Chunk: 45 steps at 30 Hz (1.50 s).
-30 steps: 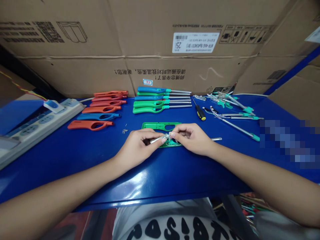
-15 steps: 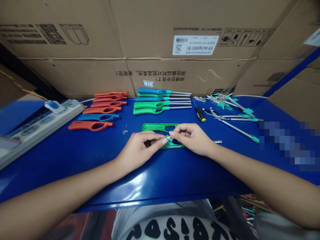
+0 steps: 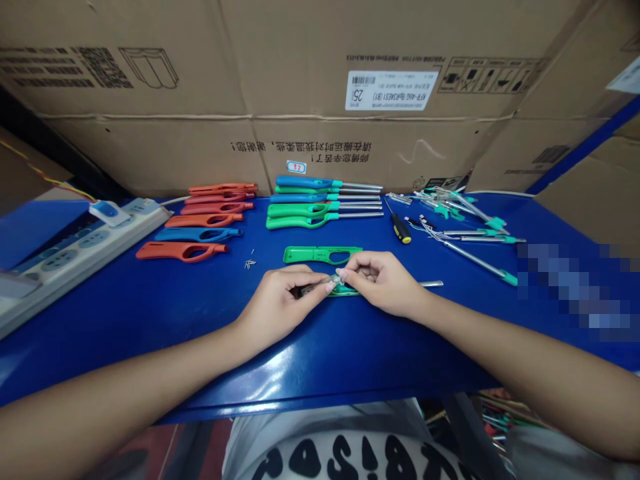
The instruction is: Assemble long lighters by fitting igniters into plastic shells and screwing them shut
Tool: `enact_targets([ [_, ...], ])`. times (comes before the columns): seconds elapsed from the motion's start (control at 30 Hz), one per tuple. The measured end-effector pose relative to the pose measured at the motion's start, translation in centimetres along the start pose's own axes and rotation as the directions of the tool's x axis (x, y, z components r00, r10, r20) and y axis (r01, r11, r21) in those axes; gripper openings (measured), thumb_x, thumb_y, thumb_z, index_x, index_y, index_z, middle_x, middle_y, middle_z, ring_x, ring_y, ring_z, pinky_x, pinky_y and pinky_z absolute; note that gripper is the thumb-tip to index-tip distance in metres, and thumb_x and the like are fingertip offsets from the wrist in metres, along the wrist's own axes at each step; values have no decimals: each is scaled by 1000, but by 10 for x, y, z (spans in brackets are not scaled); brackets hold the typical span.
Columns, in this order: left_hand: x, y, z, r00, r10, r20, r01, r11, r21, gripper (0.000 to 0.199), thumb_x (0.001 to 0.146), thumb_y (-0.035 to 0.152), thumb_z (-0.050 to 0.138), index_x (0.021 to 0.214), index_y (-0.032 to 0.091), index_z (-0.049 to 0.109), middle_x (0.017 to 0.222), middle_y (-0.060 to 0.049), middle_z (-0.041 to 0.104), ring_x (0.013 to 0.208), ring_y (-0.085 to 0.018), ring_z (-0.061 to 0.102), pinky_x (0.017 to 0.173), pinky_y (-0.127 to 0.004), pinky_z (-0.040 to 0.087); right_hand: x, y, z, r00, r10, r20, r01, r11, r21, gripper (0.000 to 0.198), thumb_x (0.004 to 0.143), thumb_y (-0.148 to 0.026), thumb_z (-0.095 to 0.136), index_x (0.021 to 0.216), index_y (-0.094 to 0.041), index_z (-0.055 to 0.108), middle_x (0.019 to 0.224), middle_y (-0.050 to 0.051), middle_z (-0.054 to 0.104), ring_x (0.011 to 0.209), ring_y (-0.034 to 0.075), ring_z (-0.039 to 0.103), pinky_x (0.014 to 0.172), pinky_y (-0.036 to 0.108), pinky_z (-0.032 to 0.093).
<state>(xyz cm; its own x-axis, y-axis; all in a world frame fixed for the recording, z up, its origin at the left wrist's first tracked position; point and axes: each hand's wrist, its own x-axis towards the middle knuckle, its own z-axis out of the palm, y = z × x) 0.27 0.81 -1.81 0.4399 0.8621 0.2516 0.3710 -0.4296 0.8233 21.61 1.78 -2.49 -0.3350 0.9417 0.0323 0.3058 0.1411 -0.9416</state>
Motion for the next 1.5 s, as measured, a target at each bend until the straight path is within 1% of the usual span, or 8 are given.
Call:
enact_targets([
  [0.13,1,0,-1,1000,-25,5,25,1000,-1,17,93,30,68,96,21,82,81,-2,74,67,-13,60,58,-24,42,0,2,0,1000,-12,11,12,1000,-15,33,85,-49,63,74,-17,60,62,-2,50,53,10,40,51,26,30],
  [0.33,4,1,-4,995,-97,-9,97,994,-50,18,88,34,73,94,20,82,85,-3,77,67,-13,62,59,-24,44,4,-2,-4,999,34,36,-38,994,105,32,79,-48,69,75,-17,62,70,1,59,63,12,49,57,26,37],
  [0.5,6,0,-5,996,-87,-30,86,995,-49,18,86,35,74,92,20,83,84,-3,78,67,-14,64,59,-24,46,6,-2,-5,996,83,21,-85,991,105,36,80,-52,69,76,-16,67,65,0,56,59,10,44,54,25,32],
  [0.7,6,2,-7,996,-88,-24,87,996,-34,19,86,35,75,92,19,83,84,-4,79,66,-15,65,58,-24,46,5,-2,-5,999,35,35,-40,991,127,38,82,-54,69,83,-16,69,69,0,58,60,11,47,55,26,35],
  [0.97,6,2,-7,994,-102,-26,101,994,-41,20,86,36,74,93,18,82,86,-5,80,69,-16,67,59,-25,49,5,-2,-6,998,51,30,-55,990,127,45,79,-61,72,80,-16,65,64,-3,53,55,9,39,50,24,28],
  [1.17,4,1,-2,991,-126,-33,123,989,-85,19,86,35,74,91,18,82,86,-5,79,70,-17,68,60,-25,49,4,-6,-4,998,66,18,-68,987,146,49,76,-63,73,78,-15,63,65,-2,53,55,8,40,51,23,28],
  [1.37,2,2,1,998,-48,-46,46,998,-43,17,89,33,72,91,19,82,74,-2,74,61,-13,60,55,-24,42,2,-5,-3,998,64,18,-65,989,131,46,76,-61,73,76,-16,64,63,-2,53,57,10,42,51,24,30],
  [1.5,4,6,-5,999,-33,-17,33,999,-3,19,91,33,71,95,19,82,84,-5,78,70,-16,66,60,-26,46,3,-8,-5,998,61,25,-64,983,172,48,72,-63,76,74,-17,64,64,-2,55,57,9,43,52,24,31],
])
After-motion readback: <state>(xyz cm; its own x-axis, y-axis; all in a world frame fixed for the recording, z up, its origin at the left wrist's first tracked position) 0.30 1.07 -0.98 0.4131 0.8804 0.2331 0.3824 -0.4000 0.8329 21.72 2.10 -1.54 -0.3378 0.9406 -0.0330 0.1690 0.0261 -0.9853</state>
